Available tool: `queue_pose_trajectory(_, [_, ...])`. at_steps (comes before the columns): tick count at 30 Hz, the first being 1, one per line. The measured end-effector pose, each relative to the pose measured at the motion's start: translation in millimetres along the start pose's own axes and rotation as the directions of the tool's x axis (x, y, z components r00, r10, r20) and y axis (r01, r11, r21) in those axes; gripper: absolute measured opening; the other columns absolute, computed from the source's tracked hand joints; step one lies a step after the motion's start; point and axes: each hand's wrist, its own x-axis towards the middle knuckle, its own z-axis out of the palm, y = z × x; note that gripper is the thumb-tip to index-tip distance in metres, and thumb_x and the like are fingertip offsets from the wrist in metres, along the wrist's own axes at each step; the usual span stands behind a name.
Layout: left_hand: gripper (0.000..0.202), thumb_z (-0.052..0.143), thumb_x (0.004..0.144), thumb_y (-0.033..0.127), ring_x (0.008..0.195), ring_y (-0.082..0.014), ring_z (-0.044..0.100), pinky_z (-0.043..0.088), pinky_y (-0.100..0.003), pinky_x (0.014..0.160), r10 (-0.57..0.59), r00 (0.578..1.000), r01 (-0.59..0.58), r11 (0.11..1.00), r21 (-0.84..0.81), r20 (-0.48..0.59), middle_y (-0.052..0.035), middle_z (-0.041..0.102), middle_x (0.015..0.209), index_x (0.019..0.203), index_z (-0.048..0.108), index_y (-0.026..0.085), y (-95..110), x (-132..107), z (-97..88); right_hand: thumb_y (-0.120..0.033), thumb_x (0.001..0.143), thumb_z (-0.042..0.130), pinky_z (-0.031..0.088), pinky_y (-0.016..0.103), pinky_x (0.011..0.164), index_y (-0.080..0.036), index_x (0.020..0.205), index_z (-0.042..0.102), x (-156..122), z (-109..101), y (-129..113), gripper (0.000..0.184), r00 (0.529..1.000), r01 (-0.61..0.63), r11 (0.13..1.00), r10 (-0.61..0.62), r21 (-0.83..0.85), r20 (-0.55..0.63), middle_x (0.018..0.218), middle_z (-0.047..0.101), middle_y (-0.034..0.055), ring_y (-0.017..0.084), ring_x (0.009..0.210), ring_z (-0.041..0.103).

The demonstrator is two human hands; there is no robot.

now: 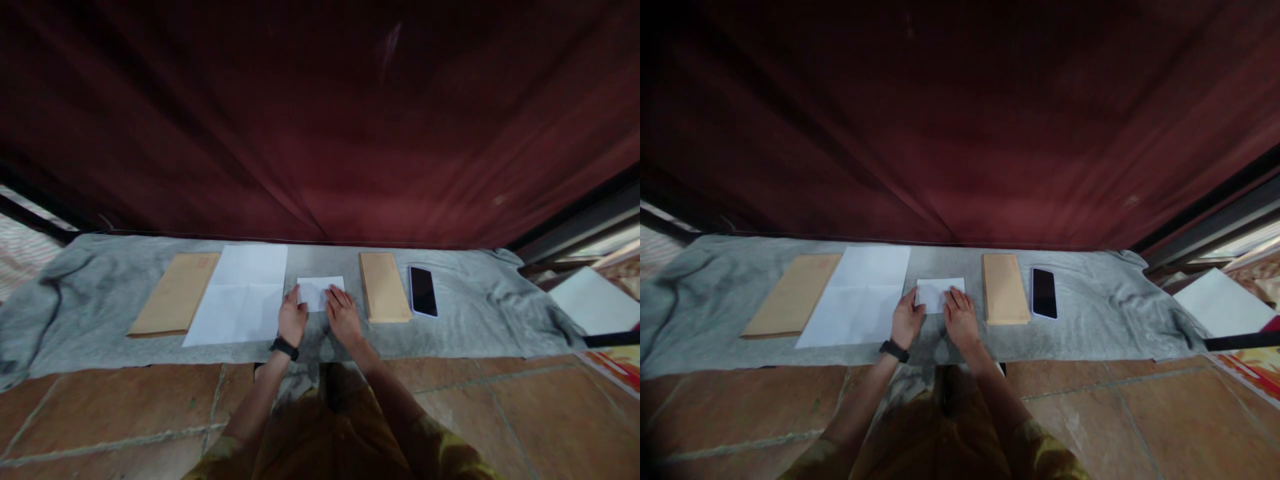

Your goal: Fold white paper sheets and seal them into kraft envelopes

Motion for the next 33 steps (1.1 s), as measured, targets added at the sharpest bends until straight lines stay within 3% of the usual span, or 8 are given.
queue_pose_trajectory(10, [0.047, 0.043, 0.096, 0.018, 0.094, -0.022, 0.069, 0.057, -0.034, 0.08, 0.086, 0.996, -0.091, 0.949, 0.303, 0.03, -0.0156, 0.052, 0.143, 0.142, 0.054, 0.02, 12.0, -20.8, 2.6, -0.029, 0.104, 0.042, 0.034, 0.047, 0.116, -0.022, 0.145, 0.051, -0.8, 2.3, -4.2, 0.043, 1.0, -0.007, 0.996, 0.01, -0.094, 0.025, 0.157, 0.044, 0.0092, 0.027, 0.142, 0.042])
queue_pose_trajectory(15, [0.041, 0.041, 0.098, 0.019, 0.098, -0.0202, 0.068, 0.057, -0.032, 0.087, 0.135, 0.991, -0.126, 0.942, 0.31, -0.006, -0.0131, 0.059, 0.134, 0.135, 0.059, 0.018, 6.8, -18.3, 4.3, -0.037, 0.103, 0.046, 0.03, 0.048, 0.119, -0.017, 0.147, 0.05, -1.7, 3.4, -5.7, 0.048, 1.0, -0.004, 0.993, 0.004, -0.117, 0.006, 0.159, 0.04, 0.0134, 0.028, 0.147, 0.036])
queue_pose_trajectory(19, [0.041, 0.042, 0.096, 0.016, 0.108, -0.0256, 0.065, 0.056, -0.038, 0.092, 0.17, 0.985, -0.151, 0.903, 0.402, -0.011, -0.0144, 0.063, 0.129, 0.131, 0.063, 0.018, 5.6, -19.8, 1.7, -0.037, 0.103, 0.046, 0.029, 0.048, 0.12, -0.017, 0.149, 0.048, -1.5, 4.6, -6.3, 0.05, 1.0, -0.004, 0.99, 0.004, -0.141, 0.002, 0.161, 0.036, 0.0134, 0.028, 0.148, 0.034])
queue_pose_trajectory(23, [0.044, 0.043, 0.093, 0.012, 0.126, -0.029, 0.056, 0.049, -0.046, 0.106, 0.329, 0.944, -0.303, 0.841, 0.449, 0.022, -0.0156, 0.062, 0.135, 0.132, 0.063, 0.017, 6.7, -31.6, 8.1, -0.036, 0.104, 0.045, 0.028, 0.047, 0.121, -0.018, 0.15, 0.047, -1.2, 4.3, -5.8, 0.05, 1.0, -0.004, 0.987, 0.008, -0.161, 0.024, 0.162, 0.035, 0.0131, 0.028, 0.148, 0.035])
queue_pose_trajectory(27, [0.046, 0.035, 0.101, 0.024, 0.14, -0.0249, 0.047, 0.039, -0.044, 0.117, 0.469, 0.875, -0.475, 0.788, 0.392, 0.118, -0.014, 0.054, 0.148, 0.142, 0.052, 0.013, 4.8, -47.8, 26.5, -0.029, 0.104, 0.044, 0.026, 0.046, 0.121, -0.019, 0.152, 0.044, -1.5, 1.8, -4.9, 0.049, 0.997, 0.013, 0.984, 0.001, -0.18, 0.074, 0.163, 0.032, 0.0128, 0.027, 0.149, 0.034])
queue_pose_trajectory(33, [0.062, 0.032, 0.103, 0.043, 0.15, -0.0282, 0.032, 0.032, -0.048, 0.121, 0.447, 0.88, -0.469, 0.772, 0.429, 0.159, -0.0203, 0.04, 0.158, 0.152, 0.038, 0.005, -6.0, -58.0, 29.4, -0.031, 0.106, 0.038, 0.026, 0.047, 0.121, -0.019, 0.153, 0.043, -1.4, 2.5, -3.4, 0.048, 0.997, 0.016, 0.984, -0.002, -0.177, 0.079, 0.163, 0.032, 0.0124, 0.026, 0.15, 0.032])
